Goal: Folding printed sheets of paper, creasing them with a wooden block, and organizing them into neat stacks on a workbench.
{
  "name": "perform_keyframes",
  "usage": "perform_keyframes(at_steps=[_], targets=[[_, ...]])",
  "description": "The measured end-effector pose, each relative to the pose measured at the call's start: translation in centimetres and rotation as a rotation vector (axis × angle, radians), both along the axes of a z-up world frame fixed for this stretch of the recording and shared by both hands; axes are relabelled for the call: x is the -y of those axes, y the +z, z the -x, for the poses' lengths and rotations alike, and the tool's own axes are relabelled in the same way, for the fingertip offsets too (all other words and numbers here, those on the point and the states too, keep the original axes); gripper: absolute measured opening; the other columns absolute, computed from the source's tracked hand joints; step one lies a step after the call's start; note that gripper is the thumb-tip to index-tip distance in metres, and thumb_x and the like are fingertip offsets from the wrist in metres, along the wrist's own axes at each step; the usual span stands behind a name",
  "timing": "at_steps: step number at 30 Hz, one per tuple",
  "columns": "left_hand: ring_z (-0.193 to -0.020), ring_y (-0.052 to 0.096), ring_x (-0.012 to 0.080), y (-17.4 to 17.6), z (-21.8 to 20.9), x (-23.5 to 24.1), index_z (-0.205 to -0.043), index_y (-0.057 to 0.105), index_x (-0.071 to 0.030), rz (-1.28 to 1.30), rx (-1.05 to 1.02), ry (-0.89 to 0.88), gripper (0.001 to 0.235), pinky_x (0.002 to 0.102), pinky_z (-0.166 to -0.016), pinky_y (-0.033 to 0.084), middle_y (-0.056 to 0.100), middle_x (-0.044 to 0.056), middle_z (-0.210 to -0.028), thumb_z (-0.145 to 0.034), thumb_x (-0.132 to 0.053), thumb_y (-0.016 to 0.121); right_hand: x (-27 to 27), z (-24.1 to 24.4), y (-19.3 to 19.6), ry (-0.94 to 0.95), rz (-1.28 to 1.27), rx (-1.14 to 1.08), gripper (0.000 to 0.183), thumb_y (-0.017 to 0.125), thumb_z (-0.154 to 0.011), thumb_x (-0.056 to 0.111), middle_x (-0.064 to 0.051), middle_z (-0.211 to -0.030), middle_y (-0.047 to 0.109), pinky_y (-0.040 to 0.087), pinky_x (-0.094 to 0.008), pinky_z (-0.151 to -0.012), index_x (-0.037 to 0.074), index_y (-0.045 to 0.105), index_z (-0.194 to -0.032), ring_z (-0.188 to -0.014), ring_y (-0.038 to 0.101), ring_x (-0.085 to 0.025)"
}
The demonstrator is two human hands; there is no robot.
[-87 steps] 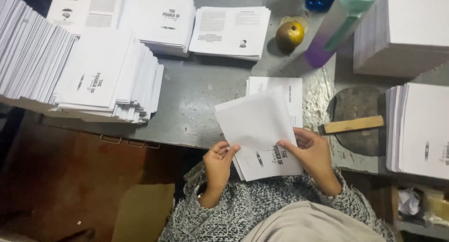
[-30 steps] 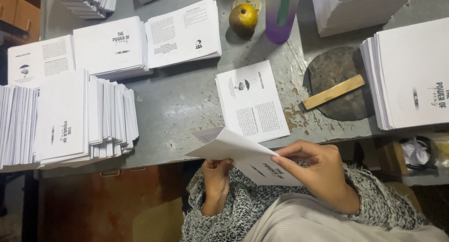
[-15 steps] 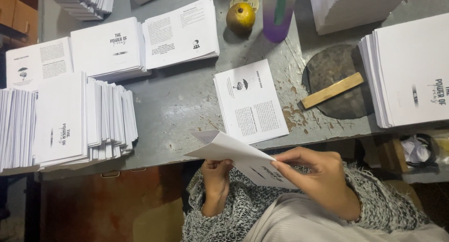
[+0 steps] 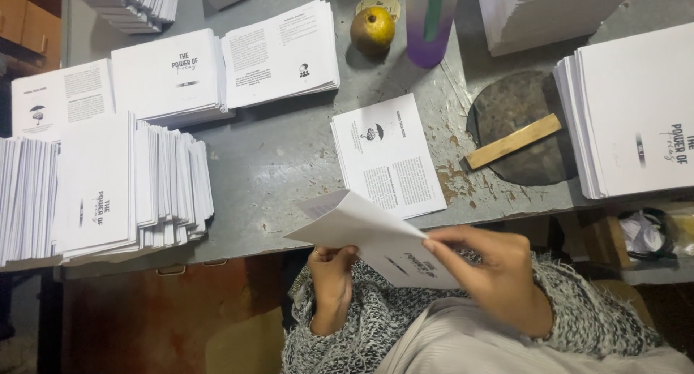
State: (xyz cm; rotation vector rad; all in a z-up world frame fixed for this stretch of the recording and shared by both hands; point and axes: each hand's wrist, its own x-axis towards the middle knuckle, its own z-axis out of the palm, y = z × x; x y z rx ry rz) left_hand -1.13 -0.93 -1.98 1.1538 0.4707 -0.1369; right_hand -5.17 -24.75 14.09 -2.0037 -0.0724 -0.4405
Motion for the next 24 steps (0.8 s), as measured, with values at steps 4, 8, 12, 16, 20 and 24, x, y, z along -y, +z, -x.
perform_keyframes(at_steps=[4,8,12,16,20,24], targets=[[-0.086,0.073,0.0326,1.6,-2.9,-0.2,-0.088,0.068,0.01,-0.221,-0.278,0.005,0.015,0.038,-0.086,0.064,0.073,0.019,-0.088,-0.077,0.01,0.079,2.1,-3.6,-3.9,0.033,0.093,-0.122,0.014,0.068,-0.09,0.012,-0.008,-0.085,0.08,0.068,-0.019,-0.054,0.008,0.076,-0.101,-0.072,0.079,-0.017],[-0.07,0.073,0.024,1.8,-6.6,0.1,-0.097,0.073,0.007,-0.354,-0.138,-0.035,0.049,0.034,-0.063,0.062,0.073,0.022,-0.08,-0.059,-0.009,0.099,2.6,-8.5,-8.2,-0.103,-0.381,-0.434,0.017,0.077,-0.084,0.006,-0.018,-0.082,0.075,0.059,-0.035,-0.074,-0.001,0.076,-0.1,-0.077,0.072,-0.023],[-0.084,0.075,0.0328,1.1,-8.9,0.0,-0.104,0.075,0.006,-0.286,-0.077,-0.151,0.052,0.035,-0.072,0.063,0.073,0.027,-0.091,-0.062,-0.012,0.098,2.5,-9.6,-10.4,-0.205,-0.499,-0.572,0.021,0.078,-0.087,0.008,-0.02,-0.09,0.073,0.06,-0.032,-0.075,0.0,0.074,-0.106,-0.082,0.07,-0.02],[-0.088,0.075,0.0348,1.0,-9.0,0.1,-0.104,0.075,0.007,-0.258,-0.059,-0.168,0.048,0.037,-0.075,0.065,0.073,0.027,-0.091,-0.067,-0.014,0.096,2.1,-9.6,-10.8,-0.222,-0.519,-0.593,0.028,0.081,-0.086,0.012,-0.018,-0.09,0.072,0.06,-0.034,-0.074,0.001,0.073,-0.111,-0.082,0.071,-0.021],[-0.088,0.074,0.0335,1.2,-9.1,-0.1,-0.105,0.074,0.006,-0.249,-0.05,-0.168,0.047,0.037,-0.076,0.064,0.072,0.026,-0.092,-0.069,-0.014,0.095,2.1,-9.7,-11.8,-0.201,-0.526,-0.593,0.026,0.08,-0.087,0.011,-0.018,-0.088,0.072,0.061,-0.03,-0.074,0.0,0.073,-0.109,-0.081,0.071,-0.019],[-0.09,0.074,0.0306,1.0,-9.1,-0.4,-0.109,0.073,0.007,-0.222,-0.049,-0.167,0.048,0.036,-0.079,0.063,0.072,0.023,-0.093,-0.069,-0.012,0.094,1.9,-9.8,-11.9,-0.202,-0.537,-0.582,0.025,0.08,-0.087,0.012,-0.016,-0.084,0.071,0.061,-0.029,-0.073,0.0,0.073,-0.109,-0.077,0.071,-0.017]])
